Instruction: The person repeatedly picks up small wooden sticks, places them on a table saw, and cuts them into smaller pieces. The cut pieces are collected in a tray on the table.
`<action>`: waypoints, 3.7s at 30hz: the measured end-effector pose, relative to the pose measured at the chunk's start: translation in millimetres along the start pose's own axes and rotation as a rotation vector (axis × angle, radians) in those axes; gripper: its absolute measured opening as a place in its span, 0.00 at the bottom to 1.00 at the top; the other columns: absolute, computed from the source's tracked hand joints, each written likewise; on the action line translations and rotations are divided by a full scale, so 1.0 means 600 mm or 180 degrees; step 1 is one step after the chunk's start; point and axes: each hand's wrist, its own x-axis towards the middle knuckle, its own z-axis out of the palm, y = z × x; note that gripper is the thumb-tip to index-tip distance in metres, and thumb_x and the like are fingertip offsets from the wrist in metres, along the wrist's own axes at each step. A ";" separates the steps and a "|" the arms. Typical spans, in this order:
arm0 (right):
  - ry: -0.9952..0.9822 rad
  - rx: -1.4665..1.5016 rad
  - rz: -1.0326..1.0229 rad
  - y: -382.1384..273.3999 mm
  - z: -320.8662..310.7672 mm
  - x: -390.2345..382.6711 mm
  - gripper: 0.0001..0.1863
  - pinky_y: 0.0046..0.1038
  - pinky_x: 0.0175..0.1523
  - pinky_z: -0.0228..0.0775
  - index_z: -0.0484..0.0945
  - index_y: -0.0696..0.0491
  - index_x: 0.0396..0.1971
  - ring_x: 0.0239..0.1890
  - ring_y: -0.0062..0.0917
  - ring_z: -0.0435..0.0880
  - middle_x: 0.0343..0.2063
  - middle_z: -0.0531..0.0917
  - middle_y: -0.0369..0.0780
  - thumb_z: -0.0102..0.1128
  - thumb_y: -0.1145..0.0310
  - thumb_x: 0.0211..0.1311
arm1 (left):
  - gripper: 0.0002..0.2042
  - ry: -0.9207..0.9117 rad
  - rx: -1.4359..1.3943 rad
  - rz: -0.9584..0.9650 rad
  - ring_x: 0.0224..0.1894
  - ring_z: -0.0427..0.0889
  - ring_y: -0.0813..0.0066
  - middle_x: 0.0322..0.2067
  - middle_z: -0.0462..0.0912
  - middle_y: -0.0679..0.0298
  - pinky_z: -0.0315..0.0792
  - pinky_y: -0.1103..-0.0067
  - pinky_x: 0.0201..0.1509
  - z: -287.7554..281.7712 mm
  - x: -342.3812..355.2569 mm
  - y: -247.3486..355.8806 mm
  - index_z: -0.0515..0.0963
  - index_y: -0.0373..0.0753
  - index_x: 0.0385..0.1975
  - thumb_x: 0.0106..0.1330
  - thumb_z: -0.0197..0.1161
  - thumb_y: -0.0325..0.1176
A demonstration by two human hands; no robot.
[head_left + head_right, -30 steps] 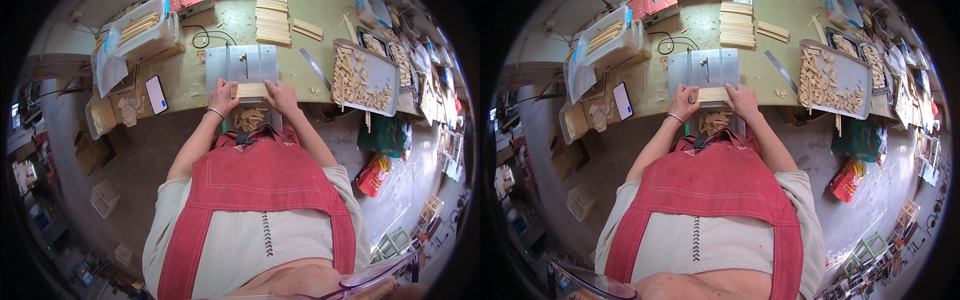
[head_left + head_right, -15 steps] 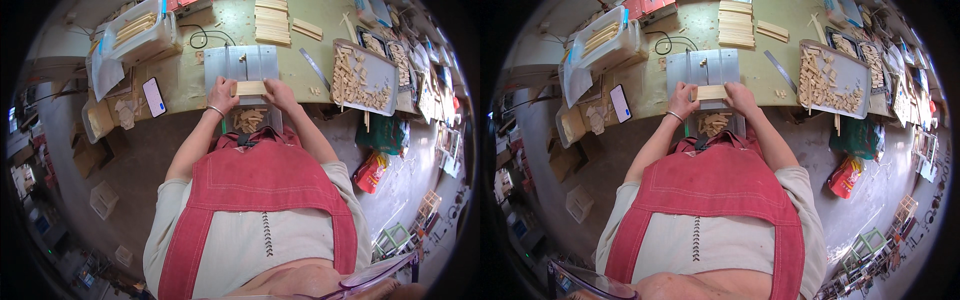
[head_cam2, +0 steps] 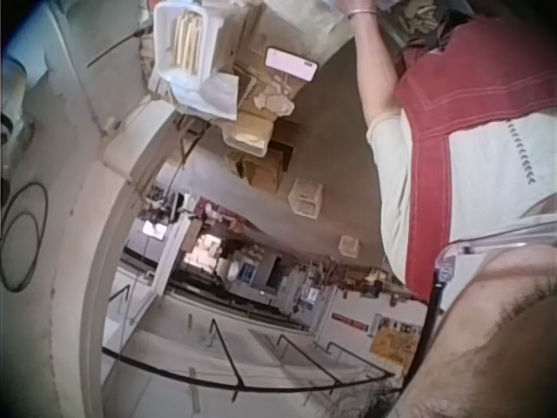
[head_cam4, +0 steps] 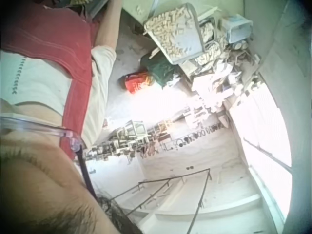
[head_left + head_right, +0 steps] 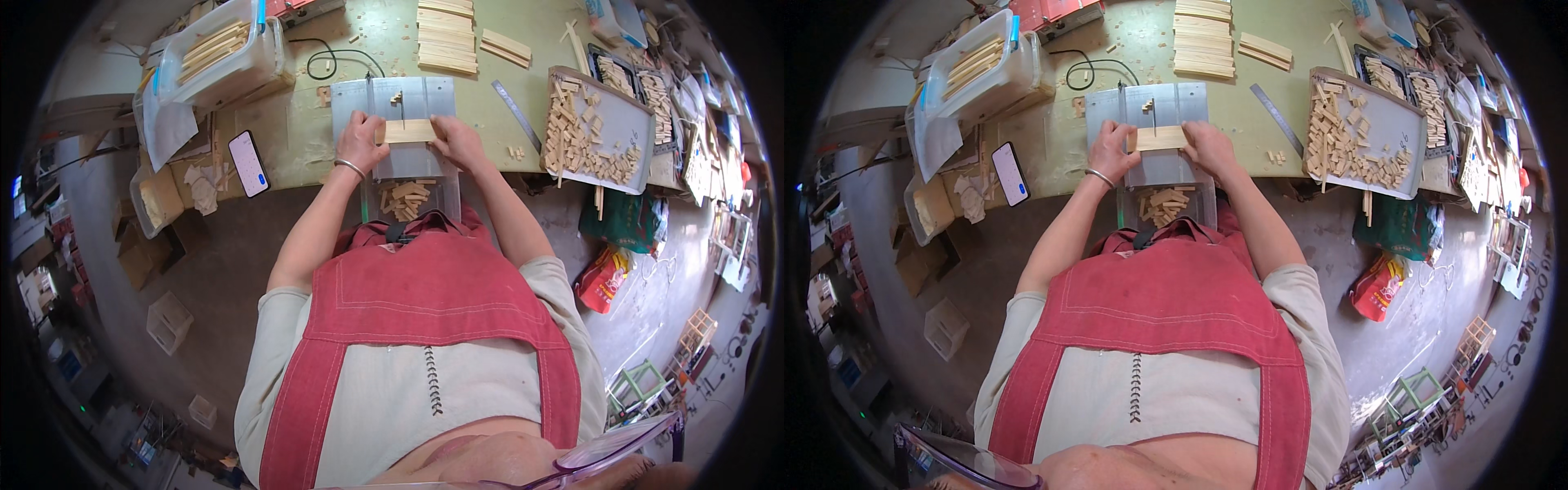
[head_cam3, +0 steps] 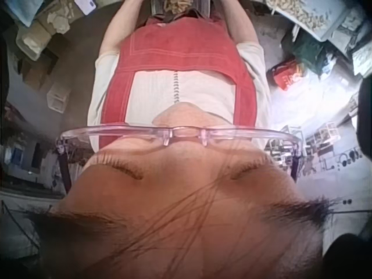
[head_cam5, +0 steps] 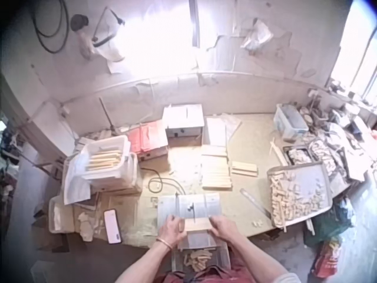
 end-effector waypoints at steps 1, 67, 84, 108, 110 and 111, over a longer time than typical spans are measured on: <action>0.0010 0.0016 -0.0002 0.002 -0.001 0.004 0.28 0.43 0.52 0.79 0.79 0.48 0.61 0.50 0.46 0.84 0.46 0.84 0.46 0.73 0.62 0.60 | 0.23 0.0009 0.0008 0.0014 0.46 0.83 0.51 0.45 0.78 0.57 0.80 0.59 0.51 0.000 0.004 -0.001 0.85 0.47 0.49 0.49 0.75 0.35; 0.0552 0.0060 -0.0475 -0.030 0.024 0.079 0.24 0.45 0.49 0.80 0.78 0.52 0.48 0.47 0.46 0.84 0.41 0.81 0.46 0.71 0.61 0.51 | 0.22 0.0025 0.0756 0.0482 0.50 0.79 0.56 0.43 0.78 0.62 0.73 0.61 0.52 -0.012 0.066 0.003 0.83 0.48 0.41 0.43 0.80 0.36; 0.2267 0.0336 0.1721 0.359 -0.173 -0.152 0.29 0.40 0.51 0.78 0.78 0.54 0.52 0.46 0.40 0.85 0.43 0.82 0.45 0.73 0.59 0.50 | 0.27 -0.0265 0.0432 0.0420 0.69 0.69 0.50 0.64 0.72 0.51 0.61 0.54 0.73 -0.035 -0.165 0.098 0.77 0.39 0.59 0.58 0.75 0.34; 0.2172 -0.1036 0.0535 0.513 -0.291 0.034 0.17 0.44 0.57 0.72 0.80 0.51 0.46 0.53 0.39 0.81 0.45 0.81 0.43 0.65 0.70 0.54 | 0.29 -0.0134 0.0209 -0.0441 0.64 0.75 0.43 0.61 0.75 0.46 0.69 0.57 0.68 -0.034 -0.201 0.098 0.73 0.35 0.65 0.61 0.69 0.26; 0.1913 -0.0713 0.0314 0.480 -0.283 0.082 0.16 0.44 0.57 0.72 0.81 0.51 0.46 0.53 0.38 0.81 0.45 0.82 0.42 0.64 0.70 0.55 | 0.28 -0.0103 0.0196 -0.0505 0.64 0.75 0.43 0.61 0.75 0.46 0.69 0.57 0.69 -0.037 -0.200 0.099 0.73 0.35 0.65 0.61 0.69 0.26; 0.1791 -0.0556 0.0214 0.465 -0.276 0.105 0.16 0.44 0.56 0.72 0.82 0.51 0.46 0.53 0.38 0.81 0.45 0.82 0.42 0.63 0.70 0.56 | 0.28 -0.0072 0.0216 -0.0519 0.63 0.75 0.44 0.61 0.74 0.47 0.69 0.59 0.68 -0.038 -0.201 0.098 0.73 0.35 0.64 0.62 0.69 0.25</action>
